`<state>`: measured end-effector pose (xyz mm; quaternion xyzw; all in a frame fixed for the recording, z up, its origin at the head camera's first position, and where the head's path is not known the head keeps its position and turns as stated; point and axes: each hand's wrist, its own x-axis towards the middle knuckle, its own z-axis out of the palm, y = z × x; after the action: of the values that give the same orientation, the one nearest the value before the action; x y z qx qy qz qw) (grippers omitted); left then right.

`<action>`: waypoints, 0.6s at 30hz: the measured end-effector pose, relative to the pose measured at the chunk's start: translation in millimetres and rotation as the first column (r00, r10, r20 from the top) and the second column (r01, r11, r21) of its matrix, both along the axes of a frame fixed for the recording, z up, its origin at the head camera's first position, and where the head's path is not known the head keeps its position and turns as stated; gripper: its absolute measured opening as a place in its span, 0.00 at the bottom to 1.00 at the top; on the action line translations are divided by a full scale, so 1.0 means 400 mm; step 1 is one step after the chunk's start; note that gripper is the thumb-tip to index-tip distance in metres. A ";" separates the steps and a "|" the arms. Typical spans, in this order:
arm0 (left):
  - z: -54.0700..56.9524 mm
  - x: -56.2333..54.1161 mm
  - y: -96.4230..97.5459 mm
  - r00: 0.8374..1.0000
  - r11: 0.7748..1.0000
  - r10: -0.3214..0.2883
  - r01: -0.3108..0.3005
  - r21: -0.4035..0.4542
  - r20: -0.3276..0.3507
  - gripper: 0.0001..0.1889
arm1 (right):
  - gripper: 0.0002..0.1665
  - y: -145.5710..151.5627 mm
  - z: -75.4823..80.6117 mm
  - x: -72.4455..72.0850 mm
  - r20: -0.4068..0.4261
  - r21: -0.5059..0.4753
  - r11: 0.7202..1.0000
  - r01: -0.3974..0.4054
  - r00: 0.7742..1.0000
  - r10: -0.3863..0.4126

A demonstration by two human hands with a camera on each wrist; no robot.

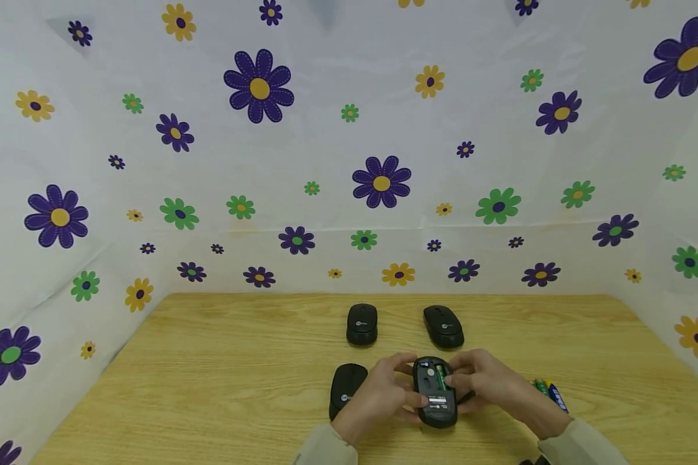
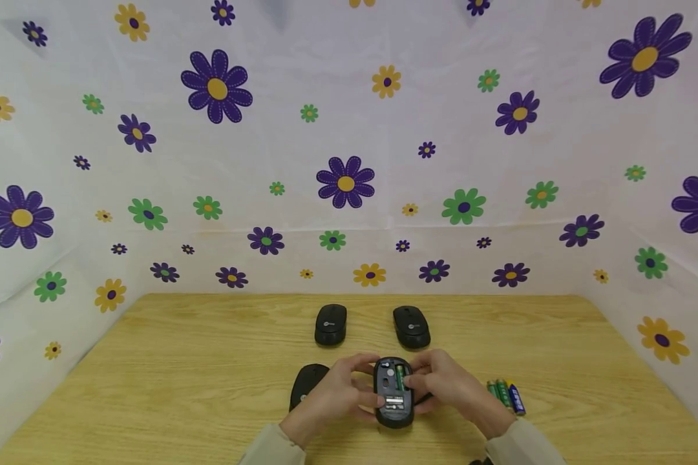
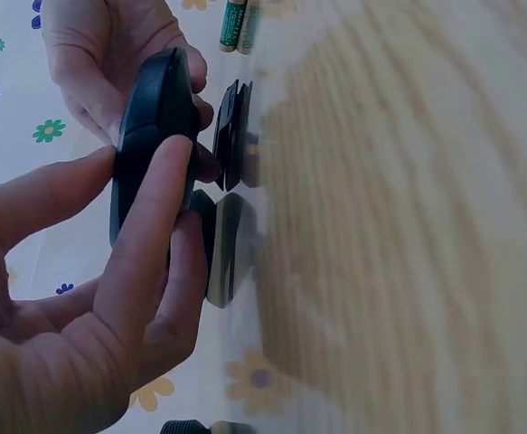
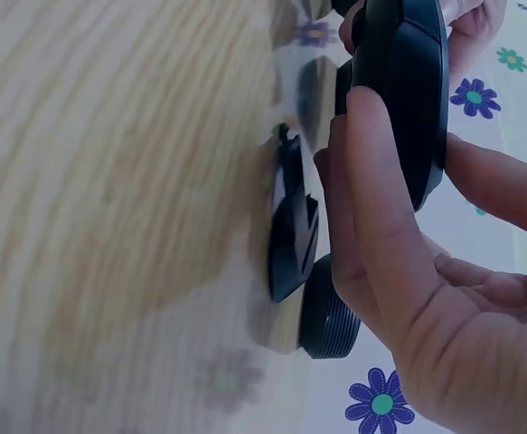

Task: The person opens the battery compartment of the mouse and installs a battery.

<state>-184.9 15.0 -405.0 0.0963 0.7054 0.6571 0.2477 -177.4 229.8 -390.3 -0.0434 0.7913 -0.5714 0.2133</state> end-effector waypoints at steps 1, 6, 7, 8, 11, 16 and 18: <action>-0.002 -0.001 0.001 1.000 1.000 0.000 0.000 -0.003 0.003 0.37 | 0.21 0.000 -0.001 0.000 0.002 0.005 1.000 -0.001 1.000 0.001; -0.007 -0.003 0.007 1.000 1.000 -0.002 0.002 -0.029 0.013 0.37 | 0.18 0.003 -0.004 -0.001 0.003 0.014 1.000 -0.019 1.000 0.019; -0.007 -0.003 0.008 1.000 0.999 -0.003 0.004 -0.032 0.017 0.36 | 0.18 0.004 -0.004 -0.001 0.001 0.017 1.000 -0.022 1.000 0.022; -0.006 -0.003 0.009 1.000 0.999 -0.004 0.004 -0.036 0.019 0.36 | 0.18 0.004 -0.004 -0.002 -0.003 0.023 0.999 -0.025 1.000 0.025; -0.007 -0.003 0.012 1.000 0.999 -0.003 0.004 -0.043 0.019 0.36 | 0.17 0.003 -0.002 -0.003 -0.013 0.051 0.999 -0.021 1.000 0.021; -0.009 0.000 0.021 1.000 0.998 -0.004 0.003 -0.058 -0.010 0.35 | 0.13 0.004 -0.003 -0.007 -0.034 0.105 0.994 -0.010 0.999 0.014; -0.009 0.001 0.024 1.000 0.998 -0.003 0.002 -0.070 -0.017 0.34 | 0.13 0.003 -0.003 -0.008 -0.039 0.124 0.992 -0.003 0.999 0.008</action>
<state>-184.6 24.7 -408.6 0.0939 0.7299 0.6309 0.2457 -180.5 231.0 -391.6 -0.0438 0.8292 -0.5196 0.2015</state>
